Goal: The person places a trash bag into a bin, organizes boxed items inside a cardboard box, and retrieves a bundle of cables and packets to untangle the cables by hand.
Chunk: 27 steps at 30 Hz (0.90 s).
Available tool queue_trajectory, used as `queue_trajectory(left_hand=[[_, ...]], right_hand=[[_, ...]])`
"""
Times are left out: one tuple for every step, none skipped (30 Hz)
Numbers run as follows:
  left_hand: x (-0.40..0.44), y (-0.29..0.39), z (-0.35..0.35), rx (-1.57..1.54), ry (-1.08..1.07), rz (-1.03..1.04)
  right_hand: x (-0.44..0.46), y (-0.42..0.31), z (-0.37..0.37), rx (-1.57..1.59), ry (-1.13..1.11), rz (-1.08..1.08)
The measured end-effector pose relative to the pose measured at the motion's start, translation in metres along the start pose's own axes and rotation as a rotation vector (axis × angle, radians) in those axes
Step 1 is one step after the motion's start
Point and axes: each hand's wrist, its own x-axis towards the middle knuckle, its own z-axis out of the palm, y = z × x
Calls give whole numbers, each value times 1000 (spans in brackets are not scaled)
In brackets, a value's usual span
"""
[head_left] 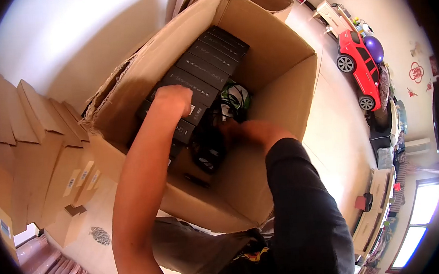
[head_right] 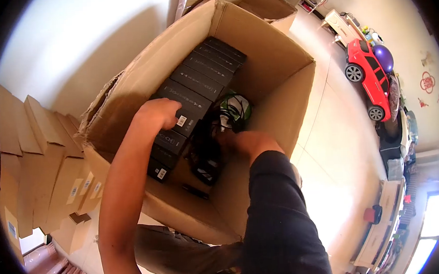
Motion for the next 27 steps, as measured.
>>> queue_trajectory(left_hand=[[2,-1,-1,4,-33,-7],[9,-3,3,7,-9,-4],[17,-4,9,10,14,-1],[22,-4,12,14,39,0],[20,0,8,8,6,-6],[15,4,3,1,-27,-15],[12,6,-2,-2,-59,-23],[10,7,-1,4,-36,-11],[8,5,0,7,-9,-3],[7,2,0,10,20,5],[8,0,4,16,85,0],[10,-3,10,18,154,-10],[12,-5,9,22,231,-22],[12,-5,7,17,255,-33],[10,-4,5,12,278,-46],[8,-5,3,9,304,-61],[7,-4,2,-11,340,-75],[5,-3,1,-29,373,-85],[5,-1,1,-48,406,-94],[6,-1,2,-52,436,-84],[8,-2,4,-56,466,-74],[10,-3,5,-60,496,-64],[9,-3,4,-69,476,-60],[9,-2,2,-78,457,-57],[8,-2,0,-87,439,-54],[10,-1,0,-128,438,-40],[13,-1,2,-169,437,-26]], right_hand=[[1,5,-7,-1,-94,-34],[3,13,-20,-3,-189,-68],[4,20,-37,-3,-283,-104],[9,30,-50,-5,-375,-140],[12,37,-60,-5,-470,-178],[-3,31,-93,-27,-478,-141],[-32,20,-143,-46,-482,-102],[-64,13,-182,53,-409,-58],[-92,10,-216,145,-336,-15],[-111,11,-242,186,-367,2],[-128,11,-262,231,-400,18],[-144,11,-280,270,-433,31],[-159,14,-300,328,-440,-3],[-176,16,-314,392,-450,-39],[-194,17,-326,457,-461,-77],[-214,16,-341,533,-445,-86],[-234,15,-356,609,-426,-94],[-252,16,-366,688,-409,-101],[-265,21,-372,753,-370,-89],[-276,29,-376,819,-331,-76],[-286,36,-380,885,-292,-62],[-298,42,-384,950,-285,-84],[-308,47,-387,1016,-278,-106],[-318,52,-389,1081,-272,-128],[-328,54,-389,1085,-213,-160],[-336,59,-385,1147,-175,-205],[-343,64,-380,1207,-136,-251]])
